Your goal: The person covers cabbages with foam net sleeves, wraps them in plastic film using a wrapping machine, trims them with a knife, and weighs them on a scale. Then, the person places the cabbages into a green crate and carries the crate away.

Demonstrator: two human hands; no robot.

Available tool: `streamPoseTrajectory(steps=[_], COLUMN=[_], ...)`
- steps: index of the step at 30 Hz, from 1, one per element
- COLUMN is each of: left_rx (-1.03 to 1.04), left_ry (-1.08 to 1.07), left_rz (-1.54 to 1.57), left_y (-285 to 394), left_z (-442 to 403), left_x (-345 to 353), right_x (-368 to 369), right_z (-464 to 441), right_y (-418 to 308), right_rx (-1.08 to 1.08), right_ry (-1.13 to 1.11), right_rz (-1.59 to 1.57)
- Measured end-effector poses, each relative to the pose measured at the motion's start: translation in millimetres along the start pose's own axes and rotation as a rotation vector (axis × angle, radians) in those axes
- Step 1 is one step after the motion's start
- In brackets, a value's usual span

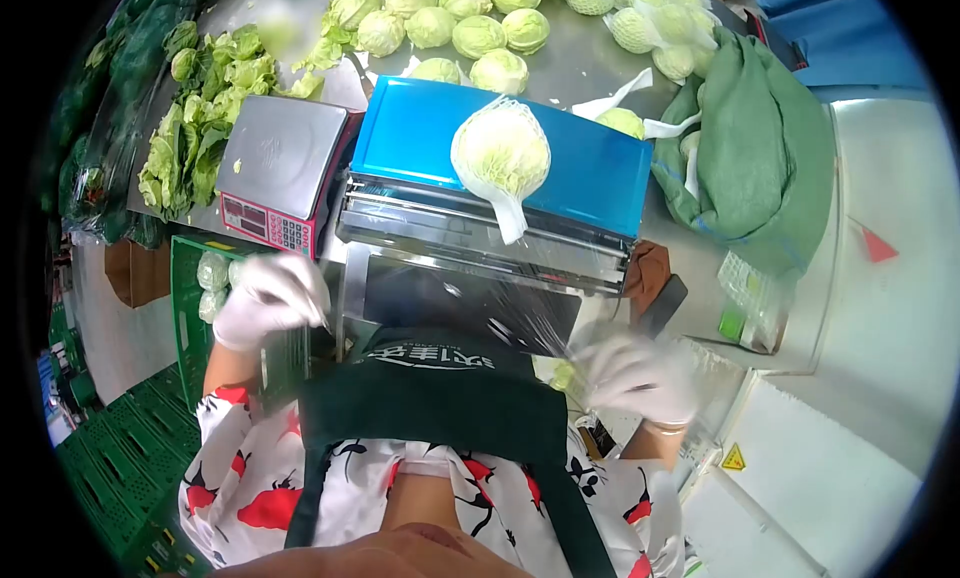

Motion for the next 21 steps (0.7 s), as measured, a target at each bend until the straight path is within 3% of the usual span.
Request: streamPoseTrajectory(steps=[1,2,3,4,7,8,9,10,12,14,15,17,18,19,21], left_rx=[0.059,0.076,0.144,0.179,0.261,0.178,0.211,0.18,-0.02,0.013,-0.153,-0.263,-0.308,-0.472,-0.534], left_ry=[-0.006,0.26,0.299,0.295,0.163,0.062,-0.008,-0.055,-0.023,0.025,-0.01,-0.004,-0.003,-0.097,-0.157], left_rz=[0.108,0.143,-0.08,-0.267,-0.978,-1.044,-1.088,-0.973,-0.676,-0.53,-0.471,-0.303,-0.124,0.031,0.048], left_y=[1.4,1.6,3.9,-4.4,-98.0,-112.0,-127.3,-131.5,-136.1,-144.8,-128.6,-129.8,-132.3,-108.3,-94.9], left_z=[-14.4,-39.6,-78.2,-112.7,-183.8,-193.2,-199.5,-208.8,-214.8,-206.4,-195.3,-174.4,-161.6,-142.7,-106.3], left_x=[-8.8,-3.0,-6.3,-16.1,-51.7,-46.5,-41.7,-31.2,-23.5,-19.7,-13.6,-3.3,4.0,11.4,31.1], right_x=[-14.9,-40.2,-33.4,-48.1,-83.7,-84.1,-70.9,-54.4,-48.1,-39.5,-35.1,-22.9,-4.6,6.2,35.8], right_z=[-14.0,-22.4,-61.8,-95.7,-157.0,-165.4,-173.3,-176.6,-180.8,-170.8,-161.7,-133.2,-118.8,-103.3,-68.7], right_y=[-2.3,1.6,3.2,20.3,122.6,155.7,167.9,180.9,180.7,188.6,190.7,188.4,191.2,174.8,133.2], right_rx=[-0.146,-0.087,0.036,0.127,0.144,0.036,0.144,0.136,0.159,0.217,0.25,0.558,0.408,0.432,0.498], right_ry=[0.096,0.192,0.487,0.446,-0.038,-0.121,-0.143,-0.008,0.1,0.148,0.167,0.212,0.365,0.313,0.294], right_rz=[-0.052,0.275,0.048,0.244,0.788,0.861,0.762,0.456,0.455,0.278,0.189,-0.073,-0.354,-0.311,-0.318])
Point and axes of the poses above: each hand's wrist, its own z-axis away from the middle knuckle, its own x-axis out of the palm, y = z × x, the point moved 1 cm from there along -z, towards the middle knuckle, and after that the axes turned 6 degrees about -x, right-handed, at the moved point
